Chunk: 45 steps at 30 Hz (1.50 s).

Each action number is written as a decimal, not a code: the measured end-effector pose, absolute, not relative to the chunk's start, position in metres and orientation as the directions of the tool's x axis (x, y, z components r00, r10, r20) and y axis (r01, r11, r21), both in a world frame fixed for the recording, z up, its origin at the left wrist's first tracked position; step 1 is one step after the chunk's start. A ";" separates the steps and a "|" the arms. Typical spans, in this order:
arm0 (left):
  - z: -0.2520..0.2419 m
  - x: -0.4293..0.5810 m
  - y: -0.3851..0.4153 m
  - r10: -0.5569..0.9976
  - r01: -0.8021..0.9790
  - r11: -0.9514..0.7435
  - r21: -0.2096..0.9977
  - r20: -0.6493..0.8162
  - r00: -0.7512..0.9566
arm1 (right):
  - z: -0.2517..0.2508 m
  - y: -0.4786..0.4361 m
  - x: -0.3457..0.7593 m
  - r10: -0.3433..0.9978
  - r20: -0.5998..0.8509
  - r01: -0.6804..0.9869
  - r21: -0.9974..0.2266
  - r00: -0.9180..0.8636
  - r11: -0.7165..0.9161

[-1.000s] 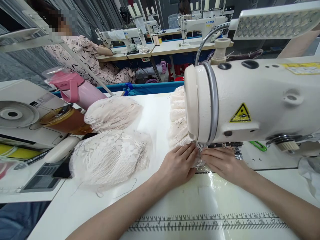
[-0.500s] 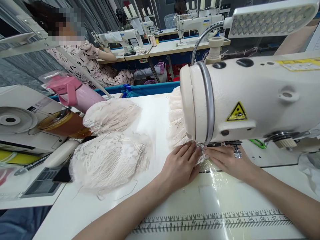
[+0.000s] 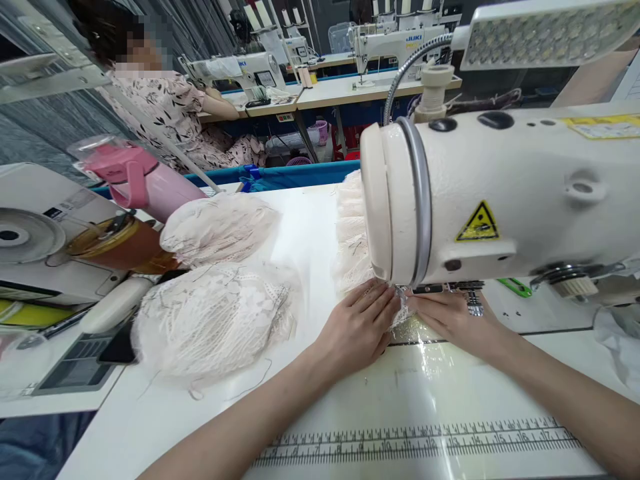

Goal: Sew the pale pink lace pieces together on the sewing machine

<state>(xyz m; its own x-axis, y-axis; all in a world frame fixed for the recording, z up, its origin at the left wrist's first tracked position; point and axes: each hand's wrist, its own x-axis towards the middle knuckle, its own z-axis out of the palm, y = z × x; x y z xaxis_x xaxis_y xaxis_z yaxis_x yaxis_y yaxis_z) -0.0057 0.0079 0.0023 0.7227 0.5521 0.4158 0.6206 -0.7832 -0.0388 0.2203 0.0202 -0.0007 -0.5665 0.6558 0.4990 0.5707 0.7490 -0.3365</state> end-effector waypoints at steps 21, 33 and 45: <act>0.006 -0.009 0.016 0.558 0.637 -0.769 -0.055 0.428 0.711 | -0.005 0.014 0.210 0.509 0.469 0.619 0.107 -0.722 0.778; 0.010 -0.010 0.016 0.470 0.558 -0.825 -0.085 0.445 0.762 | -0.004 0.011 0.204 0.462 0.550 0.579 0.050 -0.696 0.814; 0.006 -0.010 0.015 0.526 0.595 -0.803 -0.038 0.424 0.737 | -0.012 0.015 0.204 0.452 0.571 0.559 0.013 -0.685 0.829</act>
<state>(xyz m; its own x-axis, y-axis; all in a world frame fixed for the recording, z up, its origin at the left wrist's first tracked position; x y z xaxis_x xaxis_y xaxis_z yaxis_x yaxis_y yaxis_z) -0.0105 0.0150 0.0057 0.7373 0.5260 0.4238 0.5948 -0.8030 -0.0382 0.2039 0.0147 -0.0119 -0.6854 0.4524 0.5706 0.5586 0.8293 0.0135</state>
